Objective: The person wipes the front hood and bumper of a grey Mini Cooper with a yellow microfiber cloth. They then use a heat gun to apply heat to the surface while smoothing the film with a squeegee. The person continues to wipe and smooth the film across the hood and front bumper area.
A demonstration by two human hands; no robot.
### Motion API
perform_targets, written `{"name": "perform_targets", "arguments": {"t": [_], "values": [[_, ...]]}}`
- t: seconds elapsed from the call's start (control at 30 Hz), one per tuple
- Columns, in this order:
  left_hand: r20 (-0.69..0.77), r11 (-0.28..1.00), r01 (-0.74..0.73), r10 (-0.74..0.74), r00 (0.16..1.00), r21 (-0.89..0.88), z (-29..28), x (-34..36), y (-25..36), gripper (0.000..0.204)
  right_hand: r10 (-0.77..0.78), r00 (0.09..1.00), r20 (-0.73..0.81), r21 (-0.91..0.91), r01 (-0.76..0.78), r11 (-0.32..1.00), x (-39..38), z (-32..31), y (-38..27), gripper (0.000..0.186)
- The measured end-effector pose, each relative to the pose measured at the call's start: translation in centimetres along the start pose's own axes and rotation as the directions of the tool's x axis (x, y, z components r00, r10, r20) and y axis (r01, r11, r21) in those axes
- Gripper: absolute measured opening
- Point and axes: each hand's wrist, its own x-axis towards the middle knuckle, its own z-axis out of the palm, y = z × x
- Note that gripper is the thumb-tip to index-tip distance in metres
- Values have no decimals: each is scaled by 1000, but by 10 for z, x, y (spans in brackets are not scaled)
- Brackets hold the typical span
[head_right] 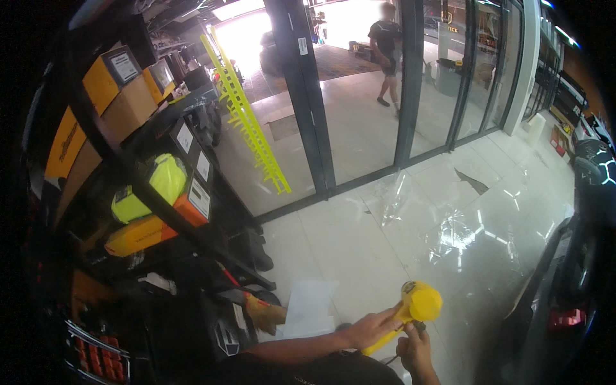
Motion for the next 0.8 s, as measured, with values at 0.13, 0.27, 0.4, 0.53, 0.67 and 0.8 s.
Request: {"name": "perform_targets", "arguments": {"t": [0.13, 0.27, 0.4, 0.53, 0.67, 0.8], "values": [[124, 972, 60, -90, 988, 229, -47, 48, 14, 70, -62, 996, 60, 207, 48, 977, 57, 51, -20, 40], [184, 905, -13, -73, 980, 425, -82, 96, 9, 65, -144, 990, 14, 207, 138, 969, 124, 60, -35, 46], [271, 898, -63, -65, 960, 436, -134, 158, 3, 57, -108, 994, -16, 278, 109, 954, 227, 24, -28, 41], [-109, 792, 161, -119, 987, 589, -234, 213, -68, 56, -61, 993, -98, 341, 91, 936, 313, 9, -62, 38], [-495, 592, 563, -295, 818, 577, -398, 198, -91, 70, -60, 990, -126, 289, 95, 953, 389, 10, -88, 33], [-732, 418, 757, -260, 630, 503, -525, 180, -92, 75, -30, 981, -194, 271, 83, 959, 445, 9, -113, 33]]}}
